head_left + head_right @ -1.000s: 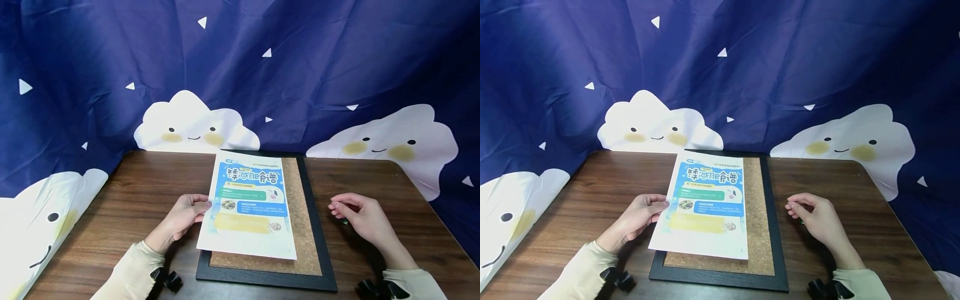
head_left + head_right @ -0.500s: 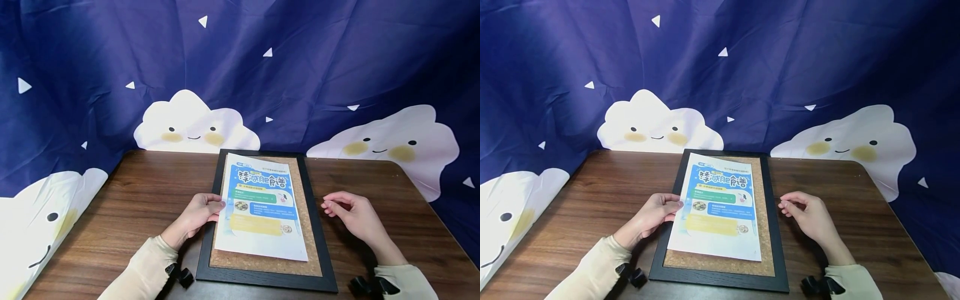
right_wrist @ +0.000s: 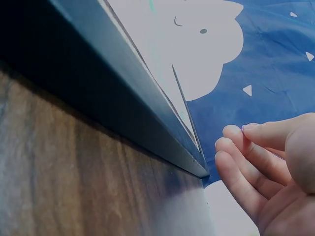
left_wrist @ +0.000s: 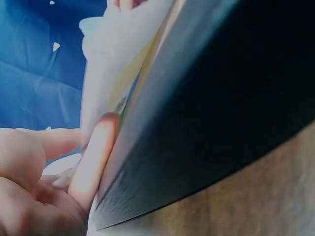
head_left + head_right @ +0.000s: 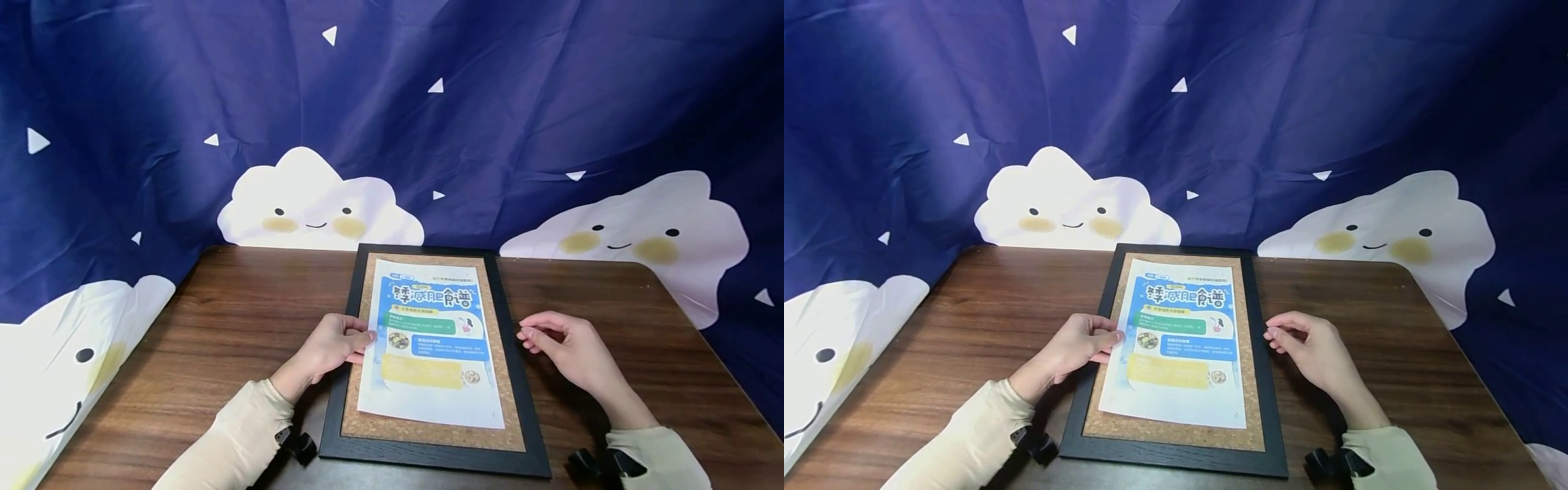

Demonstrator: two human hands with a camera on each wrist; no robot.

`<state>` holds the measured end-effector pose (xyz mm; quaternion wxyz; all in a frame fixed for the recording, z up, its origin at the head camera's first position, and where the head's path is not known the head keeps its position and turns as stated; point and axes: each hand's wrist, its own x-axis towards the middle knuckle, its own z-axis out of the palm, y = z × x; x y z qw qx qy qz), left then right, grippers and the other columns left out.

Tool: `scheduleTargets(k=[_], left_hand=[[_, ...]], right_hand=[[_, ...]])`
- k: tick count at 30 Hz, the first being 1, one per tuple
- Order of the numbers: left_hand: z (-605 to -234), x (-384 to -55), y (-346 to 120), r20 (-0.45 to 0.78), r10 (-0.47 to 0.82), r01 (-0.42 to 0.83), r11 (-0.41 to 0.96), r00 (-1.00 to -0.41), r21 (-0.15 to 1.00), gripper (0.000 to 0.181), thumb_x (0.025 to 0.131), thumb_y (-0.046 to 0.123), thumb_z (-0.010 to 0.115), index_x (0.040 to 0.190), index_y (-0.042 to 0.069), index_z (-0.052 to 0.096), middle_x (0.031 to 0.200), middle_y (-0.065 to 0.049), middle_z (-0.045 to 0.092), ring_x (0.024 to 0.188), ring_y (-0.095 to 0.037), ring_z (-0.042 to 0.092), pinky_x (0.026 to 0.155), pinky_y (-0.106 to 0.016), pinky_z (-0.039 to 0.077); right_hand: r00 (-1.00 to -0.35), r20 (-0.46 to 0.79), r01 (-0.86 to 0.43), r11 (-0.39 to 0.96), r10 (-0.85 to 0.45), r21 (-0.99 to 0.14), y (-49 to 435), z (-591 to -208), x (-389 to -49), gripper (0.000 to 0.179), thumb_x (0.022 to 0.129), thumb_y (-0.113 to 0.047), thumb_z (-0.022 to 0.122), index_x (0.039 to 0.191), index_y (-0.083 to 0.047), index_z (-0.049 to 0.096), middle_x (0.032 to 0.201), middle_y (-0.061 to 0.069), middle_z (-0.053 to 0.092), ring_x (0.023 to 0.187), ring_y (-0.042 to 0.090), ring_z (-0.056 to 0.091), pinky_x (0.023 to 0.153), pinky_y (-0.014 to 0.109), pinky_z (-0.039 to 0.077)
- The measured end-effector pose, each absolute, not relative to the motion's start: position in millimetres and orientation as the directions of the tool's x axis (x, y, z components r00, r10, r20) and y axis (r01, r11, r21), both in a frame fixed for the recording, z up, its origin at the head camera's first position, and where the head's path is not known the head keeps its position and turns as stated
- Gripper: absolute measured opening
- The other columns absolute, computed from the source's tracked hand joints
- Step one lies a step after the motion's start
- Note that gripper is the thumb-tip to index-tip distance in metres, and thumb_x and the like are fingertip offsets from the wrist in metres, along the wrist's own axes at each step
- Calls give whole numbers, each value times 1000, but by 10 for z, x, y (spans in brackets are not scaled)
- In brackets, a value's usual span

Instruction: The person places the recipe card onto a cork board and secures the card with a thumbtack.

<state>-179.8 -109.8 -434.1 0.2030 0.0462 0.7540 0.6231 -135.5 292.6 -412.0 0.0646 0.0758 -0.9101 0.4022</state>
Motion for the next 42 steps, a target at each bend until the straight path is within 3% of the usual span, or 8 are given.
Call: scheduleTargets(k=[8,12,16,22,24,26,42], left_hand=[[-4242,-1727,-1111,-141,254,-42,360,-957,932,24,102,-2,69,123,-12,70,92,-16,79,78,-21,80,71,-34,66],[-4194,-1692,-1109,16,225,135,524,-974,841,17,100,0,72,116,-4,74,91,-9,78,79,-14,76,72,-32,64],[-4186,-1679,-1099,145,318,329,665,-937,670,20,100,9,76,119,3,76,106,-7,76,92,-15,70,83,-35,59],[-4219,-1684,-1083,122,547,528,690,-828,495,41,104,16,73,140,-3,66,143,-17,64,131,-33,62,107,-49,53],[-4229,-1687,-1088,95,585,556,690,-805,463,47,104,18,72,144,-5,63,154,-19,58,146,-36,54,117,-51,48],[-4238,-1691,-1097,72,607,571,693,-792,440,50,105,19,72,146,-5,62,158,-20,55,150,-37,50,119,-52,46],[-4223,-1720,-1125,-10,619,559,717,-786,416,52,103,26,76,146,0,64,164,-18,50,154,-35,47,119,-50,47]], right_hand=[[-977,176,-209,650,-116,-731,2869,-4118,-1400,16,104,1,67,117,3,77,101,14,81,78,4,72,71,24,62],[-973,191,-232,635,-133,-737,2829,-4127,-1442,15,104,3,67,116,5,76,100,16,81,78,5,73,71,23,62],[-966,209,-260,614,-155,-745,2772,-4122,-1487,15,103,4,68,115,7,76,98,17,81,78,6,73,71,22,62],[-952,225,-303,549,-207,-779,2674,-4112,-1564,14,102,5,68,113,7,75,98,18,80,78,8,73,71,24,63],[-951,219,-304,539,-218,-786,2645,-4111,-1595,14,103,5,68,114,7,75,98,17,80,79,9,73,72,24,63],[-952,207,-298,536,-224,-790,2618,-4115,-1629,14,103,4,67,114,7,75,98,16,79,79,10,73,73,25,63],[-967,79,-188,468,-243,-863,2376,-4037,-1870,20,106,-5,67,120,9,74,103,20,79,83,13,73,78,29,64]])
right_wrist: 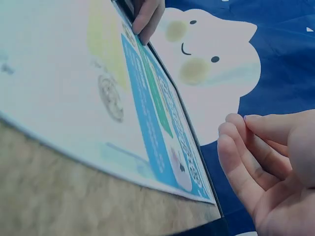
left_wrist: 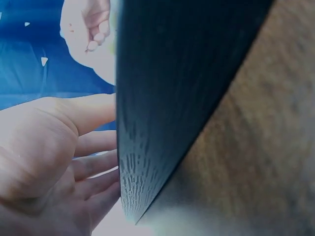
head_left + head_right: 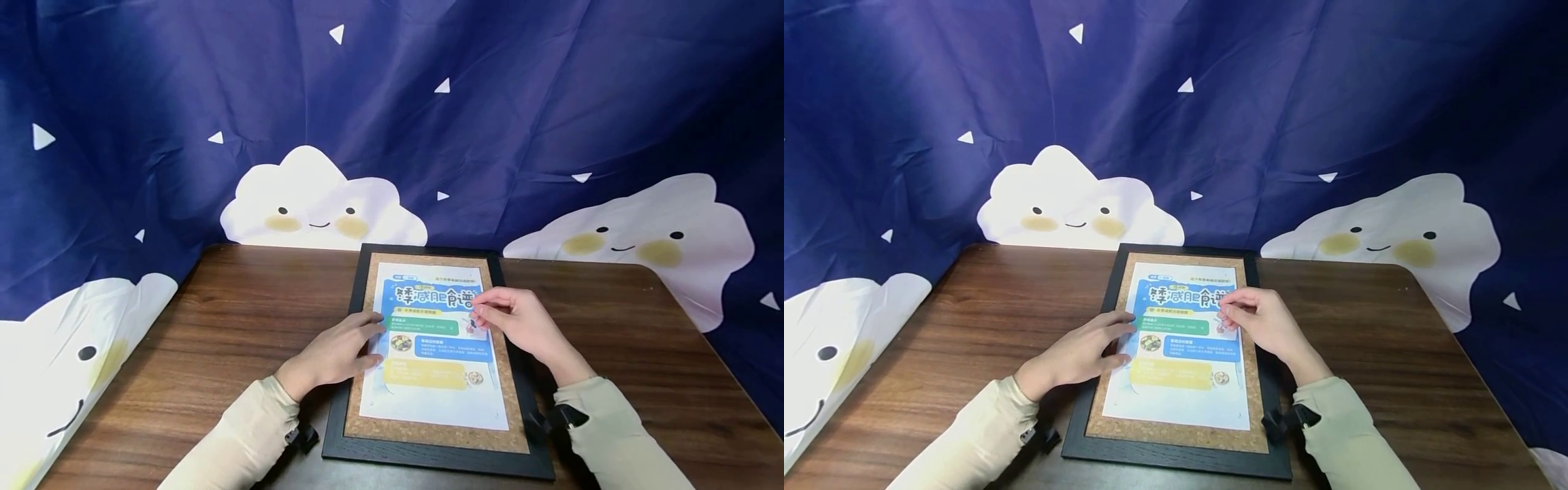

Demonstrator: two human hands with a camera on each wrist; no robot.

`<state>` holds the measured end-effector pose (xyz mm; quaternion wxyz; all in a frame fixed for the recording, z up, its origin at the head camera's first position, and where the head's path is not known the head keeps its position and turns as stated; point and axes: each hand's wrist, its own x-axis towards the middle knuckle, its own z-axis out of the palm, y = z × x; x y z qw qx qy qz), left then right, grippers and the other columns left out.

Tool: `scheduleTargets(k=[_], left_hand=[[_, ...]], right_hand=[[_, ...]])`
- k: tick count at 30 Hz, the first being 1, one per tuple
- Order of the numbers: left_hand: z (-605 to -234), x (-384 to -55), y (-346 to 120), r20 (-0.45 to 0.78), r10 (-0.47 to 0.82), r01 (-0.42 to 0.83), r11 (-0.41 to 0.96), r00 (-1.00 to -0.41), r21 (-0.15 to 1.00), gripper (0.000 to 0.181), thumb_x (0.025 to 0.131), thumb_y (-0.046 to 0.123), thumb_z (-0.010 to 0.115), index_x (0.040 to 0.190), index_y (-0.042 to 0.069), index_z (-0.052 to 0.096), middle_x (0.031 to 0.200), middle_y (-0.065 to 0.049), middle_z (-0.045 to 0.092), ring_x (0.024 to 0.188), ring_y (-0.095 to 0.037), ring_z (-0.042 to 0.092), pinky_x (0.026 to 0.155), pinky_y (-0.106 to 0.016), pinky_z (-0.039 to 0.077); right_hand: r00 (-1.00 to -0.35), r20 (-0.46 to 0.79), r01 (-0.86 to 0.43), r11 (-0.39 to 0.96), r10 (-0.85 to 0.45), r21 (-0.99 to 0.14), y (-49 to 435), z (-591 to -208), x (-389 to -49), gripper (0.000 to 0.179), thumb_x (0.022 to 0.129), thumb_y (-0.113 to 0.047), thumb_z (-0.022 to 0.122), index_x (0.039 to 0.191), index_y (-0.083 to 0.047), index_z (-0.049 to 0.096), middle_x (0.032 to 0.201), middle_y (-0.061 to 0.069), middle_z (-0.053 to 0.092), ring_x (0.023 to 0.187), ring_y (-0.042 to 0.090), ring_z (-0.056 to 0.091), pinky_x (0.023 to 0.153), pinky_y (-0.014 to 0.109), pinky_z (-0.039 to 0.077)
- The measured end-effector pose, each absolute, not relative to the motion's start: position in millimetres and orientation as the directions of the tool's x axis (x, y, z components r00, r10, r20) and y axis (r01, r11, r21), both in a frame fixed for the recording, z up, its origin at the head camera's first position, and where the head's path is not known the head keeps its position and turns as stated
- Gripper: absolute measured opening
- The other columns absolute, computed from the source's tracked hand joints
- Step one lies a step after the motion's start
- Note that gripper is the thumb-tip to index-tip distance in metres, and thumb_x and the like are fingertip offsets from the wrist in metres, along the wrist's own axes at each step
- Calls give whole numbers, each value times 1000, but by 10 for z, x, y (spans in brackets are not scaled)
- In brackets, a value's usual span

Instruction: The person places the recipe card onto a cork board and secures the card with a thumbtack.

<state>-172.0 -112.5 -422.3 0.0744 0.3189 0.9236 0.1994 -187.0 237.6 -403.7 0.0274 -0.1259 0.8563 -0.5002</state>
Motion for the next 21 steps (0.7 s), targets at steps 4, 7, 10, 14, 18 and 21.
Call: scheduleTargets(k=[4,7,10,14,18,21], left_hand=[[-4220,-1721,-1135,-26,622,556,717,-783,422,52,103,27,76,147,0,64,165,-18,49,154,-35,46,118,-50,48],[-4221,-1726,-1139,-34,627,557,715,-779,423,53,104,27,75,148,0,64,165,-18,48,155,-35,45,117,-50,49],[-4220,-1737,-1144,-40,631,558,713,-775,424,53,104,27,75,148,0,63,166,-18,48,155,-35,45,118,-50,48],[-4213,-1751,-1156,-51,636,558,709,-770,431,52,104,25,74,148,0,63,166,-18,48,155,-35,45,118,-51,48],[-4204,-1759,-1165,-59,642,559,705,-764,436,51,105,24,73,148,0,63,166,-18,48,155,-35,45,118,-51,48],[-4198,-1765,-1173,-57,645,562,702,-762,436,51,105,24,73,148,0,63,166,-18,48,155,-35,46,117,-51,49]], right_hand=[[-970,59,-169,480,-235,-861,2304,-4038,-1937,20,106,-7,69,119,7,75,101,18,80,81,15,75,77,30,64],[-970,52,-165,489,-237,-856,2248,-4036,-1994,20,106,-7,69,119,6,75,100,16,81,81,16,76,78,32,64],[-967,58,-176,485,-249,-857,2197,-4030,-2058,20,106,-6,68,119,7,75,102,17,81,81,17,75,78,33,65],[-960,65,-189,459,-272,-868,2130,-4039,-2151,20,106,-4,66,119,9,74,103,21,80,81,18,76,77,32,65],[-962,43,-158,421,-271,-893,2049,-4053,-2227,20,107,-3,64,120,10,72,102,22,79,81,18,76,77,30,64],[-963,25,-136,403,-269,-905,1989,-4051,-2265,22,108,-3,64,122,11,71,103,22,78,81,16,74,77,27,64]])
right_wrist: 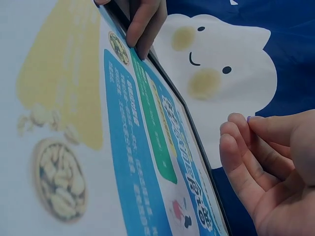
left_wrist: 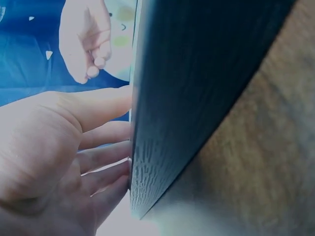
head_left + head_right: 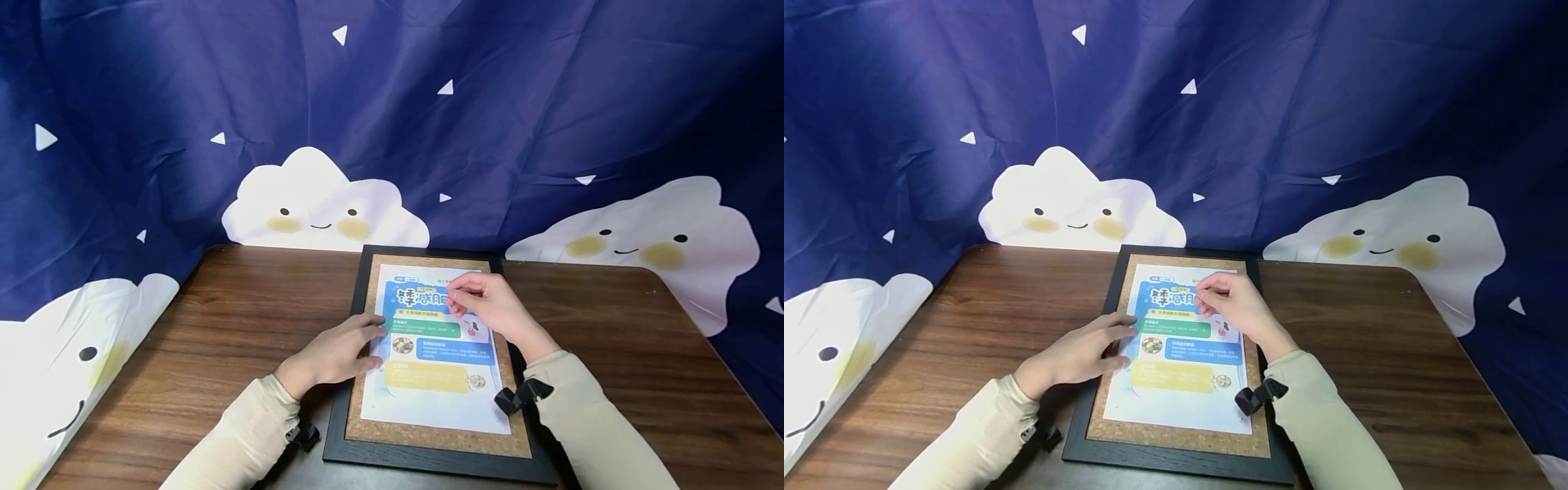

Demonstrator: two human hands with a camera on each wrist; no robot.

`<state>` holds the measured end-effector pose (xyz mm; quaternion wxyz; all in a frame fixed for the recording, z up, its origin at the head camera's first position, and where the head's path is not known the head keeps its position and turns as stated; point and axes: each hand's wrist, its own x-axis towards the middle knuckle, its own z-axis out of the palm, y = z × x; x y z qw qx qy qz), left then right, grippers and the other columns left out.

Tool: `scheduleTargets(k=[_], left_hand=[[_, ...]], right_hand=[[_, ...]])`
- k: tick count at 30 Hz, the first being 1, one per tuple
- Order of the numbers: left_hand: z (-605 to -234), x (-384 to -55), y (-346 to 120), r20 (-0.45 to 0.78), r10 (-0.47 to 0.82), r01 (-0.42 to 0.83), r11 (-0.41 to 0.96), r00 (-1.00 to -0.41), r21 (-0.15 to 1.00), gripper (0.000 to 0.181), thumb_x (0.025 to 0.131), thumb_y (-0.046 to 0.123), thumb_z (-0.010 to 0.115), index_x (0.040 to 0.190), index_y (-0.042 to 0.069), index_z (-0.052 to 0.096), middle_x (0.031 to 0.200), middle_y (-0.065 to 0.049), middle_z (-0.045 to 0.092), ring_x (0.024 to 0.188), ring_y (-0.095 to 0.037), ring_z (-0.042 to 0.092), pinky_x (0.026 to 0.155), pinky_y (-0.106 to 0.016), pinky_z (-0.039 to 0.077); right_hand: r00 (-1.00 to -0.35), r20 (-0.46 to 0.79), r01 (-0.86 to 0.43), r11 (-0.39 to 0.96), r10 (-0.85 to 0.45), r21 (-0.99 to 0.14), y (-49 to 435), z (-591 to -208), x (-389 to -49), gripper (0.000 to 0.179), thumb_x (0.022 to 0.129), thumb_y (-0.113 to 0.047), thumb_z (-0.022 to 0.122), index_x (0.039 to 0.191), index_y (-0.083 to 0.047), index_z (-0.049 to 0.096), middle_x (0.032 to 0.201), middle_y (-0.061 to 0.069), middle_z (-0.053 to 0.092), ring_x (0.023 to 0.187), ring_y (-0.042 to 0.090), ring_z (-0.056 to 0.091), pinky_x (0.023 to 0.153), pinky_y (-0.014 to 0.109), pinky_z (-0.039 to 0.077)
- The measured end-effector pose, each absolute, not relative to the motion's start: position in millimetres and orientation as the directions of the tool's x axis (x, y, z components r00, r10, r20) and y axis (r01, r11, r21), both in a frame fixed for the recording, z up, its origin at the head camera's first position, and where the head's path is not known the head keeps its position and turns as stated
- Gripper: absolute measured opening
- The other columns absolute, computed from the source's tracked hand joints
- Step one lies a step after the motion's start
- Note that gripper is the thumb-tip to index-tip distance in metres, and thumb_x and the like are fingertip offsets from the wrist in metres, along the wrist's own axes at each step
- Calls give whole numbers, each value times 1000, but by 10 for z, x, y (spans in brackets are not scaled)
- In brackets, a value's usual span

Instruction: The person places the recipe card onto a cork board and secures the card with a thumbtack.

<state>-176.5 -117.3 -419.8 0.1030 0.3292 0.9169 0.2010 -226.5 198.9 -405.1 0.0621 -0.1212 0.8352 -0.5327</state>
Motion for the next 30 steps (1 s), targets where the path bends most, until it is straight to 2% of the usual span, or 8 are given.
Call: scheduleTargets(k=[7,17,30], left_hand=[[-4184,-1771,-1181,-56,645,563,703,-762,435,51,104,24,74,149,1,63,166,-17,48,155,-35,45,116,-50,49],[-4177,-1773,-1173,-66,643,554,704,-763,445,51,104,23,74,149,1,63,166,-16,48,154,-33,46,115,-49,50],[-4171,-1792,-1174,-74,648,556,701,-758,447,50,105,23,74,149,1,63,166,-16,48,152,-32,47,114,-48,51]], right_hand=[[-959,6,-113,363,-283,-925,1842,-4039,-2331,25,108,-5,65,124,13,68,104,24,78,83,14,74,78,25,63],[-965,-53,-60,416,-257,-908,1596,-4066,-2490,25,108,-10,66,126,7,71,103,18,79,85,16,75,80,26,64],[-958,-77,-26,352,-275,-936,1324,-4149,-2650,23,108,-6,65,123,10,70,103,22,80,83,18,78,80,32,65]])
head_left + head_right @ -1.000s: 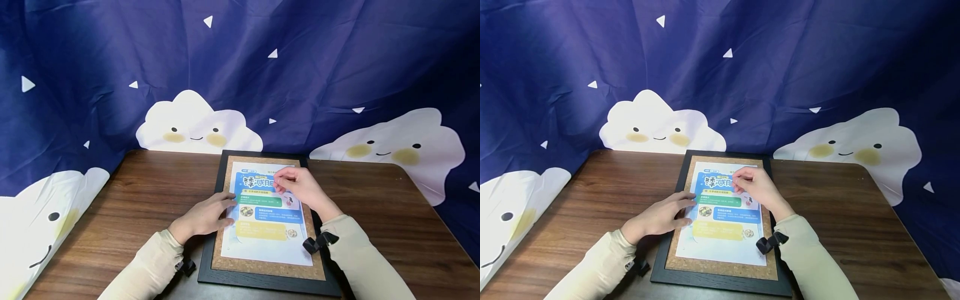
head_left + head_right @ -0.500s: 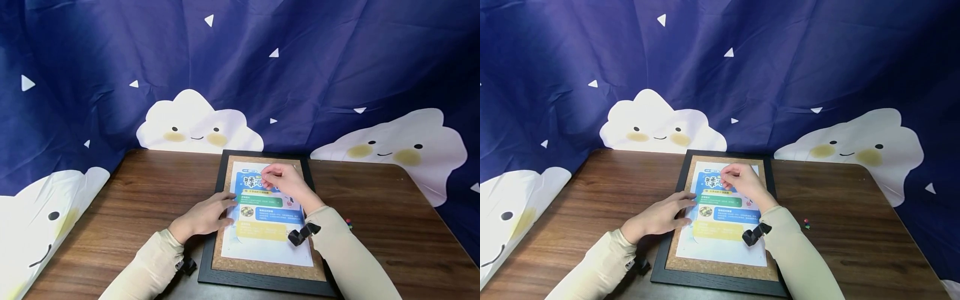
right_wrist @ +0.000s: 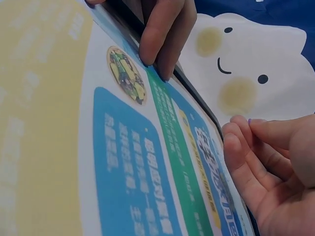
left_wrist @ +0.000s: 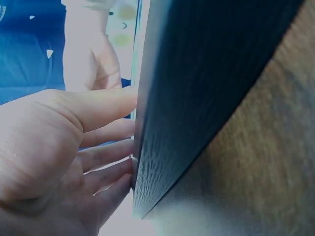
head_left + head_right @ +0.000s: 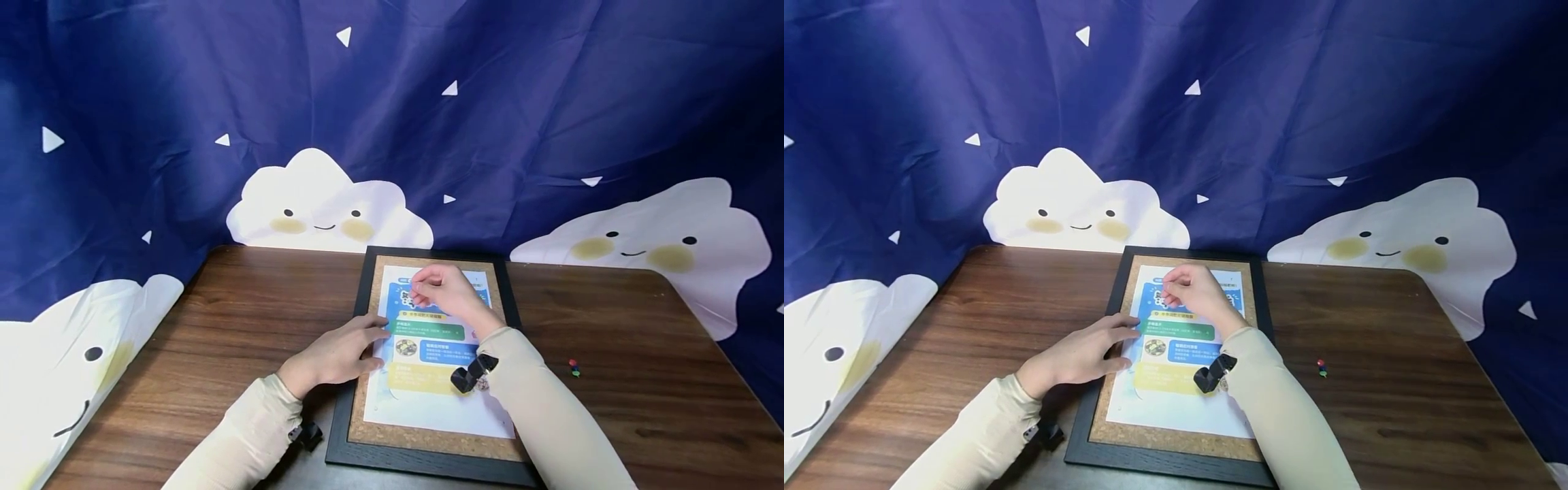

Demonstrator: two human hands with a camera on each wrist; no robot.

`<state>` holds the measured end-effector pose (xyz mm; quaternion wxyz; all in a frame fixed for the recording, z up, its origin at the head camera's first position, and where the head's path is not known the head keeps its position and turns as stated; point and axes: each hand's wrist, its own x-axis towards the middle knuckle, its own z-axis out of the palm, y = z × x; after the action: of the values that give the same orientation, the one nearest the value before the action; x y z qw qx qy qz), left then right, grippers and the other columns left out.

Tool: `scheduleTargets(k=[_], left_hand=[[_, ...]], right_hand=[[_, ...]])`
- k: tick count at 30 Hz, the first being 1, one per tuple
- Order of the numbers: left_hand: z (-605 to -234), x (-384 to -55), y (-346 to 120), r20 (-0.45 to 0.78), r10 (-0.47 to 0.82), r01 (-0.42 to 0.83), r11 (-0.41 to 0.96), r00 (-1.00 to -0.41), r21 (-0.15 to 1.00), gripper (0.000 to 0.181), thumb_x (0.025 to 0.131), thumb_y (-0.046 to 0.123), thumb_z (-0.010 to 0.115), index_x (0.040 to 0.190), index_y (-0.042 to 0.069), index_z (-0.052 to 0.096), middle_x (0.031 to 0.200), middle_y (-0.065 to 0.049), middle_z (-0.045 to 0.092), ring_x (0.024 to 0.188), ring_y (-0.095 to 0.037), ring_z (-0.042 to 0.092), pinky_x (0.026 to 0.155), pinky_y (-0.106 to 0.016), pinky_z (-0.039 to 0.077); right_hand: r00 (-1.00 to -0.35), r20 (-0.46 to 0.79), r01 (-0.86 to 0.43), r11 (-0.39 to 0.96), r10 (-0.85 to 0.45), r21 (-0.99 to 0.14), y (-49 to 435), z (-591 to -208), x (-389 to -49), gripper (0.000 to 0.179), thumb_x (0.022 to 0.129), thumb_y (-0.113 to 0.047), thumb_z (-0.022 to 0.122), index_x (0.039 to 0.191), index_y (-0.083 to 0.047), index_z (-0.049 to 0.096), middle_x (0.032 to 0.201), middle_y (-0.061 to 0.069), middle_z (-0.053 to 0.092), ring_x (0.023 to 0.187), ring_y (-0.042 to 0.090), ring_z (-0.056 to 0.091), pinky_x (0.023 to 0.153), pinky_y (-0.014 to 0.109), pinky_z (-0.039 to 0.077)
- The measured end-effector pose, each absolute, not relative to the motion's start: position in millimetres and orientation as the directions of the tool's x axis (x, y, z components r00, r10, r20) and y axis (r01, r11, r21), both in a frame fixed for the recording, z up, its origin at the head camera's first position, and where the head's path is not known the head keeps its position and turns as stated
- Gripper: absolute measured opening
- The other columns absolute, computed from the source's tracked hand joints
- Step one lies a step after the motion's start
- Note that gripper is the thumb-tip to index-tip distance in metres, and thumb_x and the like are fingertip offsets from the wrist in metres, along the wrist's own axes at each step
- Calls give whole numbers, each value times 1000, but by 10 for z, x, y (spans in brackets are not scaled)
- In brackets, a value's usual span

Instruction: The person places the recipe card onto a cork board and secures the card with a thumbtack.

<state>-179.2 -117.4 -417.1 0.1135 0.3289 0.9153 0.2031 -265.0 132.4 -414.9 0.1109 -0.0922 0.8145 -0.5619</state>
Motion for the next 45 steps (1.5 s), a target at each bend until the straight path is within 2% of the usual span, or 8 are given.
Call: scheduleTargets(k=[17,25,36,45], left_hand=[[-4152,-1781,-1165,-90,637,533,707,-766,465,51,105,24,73,150,2,62,167,-15,47,153,-31,46,116,-48,50],[-4161,-1788,-1177,-86,638,536,705,-765,464,51,105,22,73,150,2,63,167,-15,47,152,-31,47,116,-49,50],[-4181,-1793,-1189,-75,650,550,693,-756,466,49,105,21,73,149,1,63,166,-17,47,152,-32,47,118,-49,49],[-4177,-1799,-1189,-78,655,556,694,-752,458,49,106,21,72,150,1,62,166,-17,47,153,-32,47,119,-48,48]], right_hand=[[-967,-139,80,264,-212,-961,1104,-4290,-2900,20,108,-4,64,123,7,70,108,23,79,80,16,76,76,27,64],[-973,-123,70,263,-194,-962,994,-4354,-2958,19,108,-5,64,122,6,70,107,23,80,76,15,75,68,26,61],[-974,-104,45,278,-199,-959,871,-4368,-3059,16,110,-5,61,118,5,70,104,22,78,76,17,75,69,27,63],[-974,-116,56,289,-194,-956,825,-4349,-3121,18,110,-7,62,120,4,71,106,22,79,77,17,75,71,27,63]])
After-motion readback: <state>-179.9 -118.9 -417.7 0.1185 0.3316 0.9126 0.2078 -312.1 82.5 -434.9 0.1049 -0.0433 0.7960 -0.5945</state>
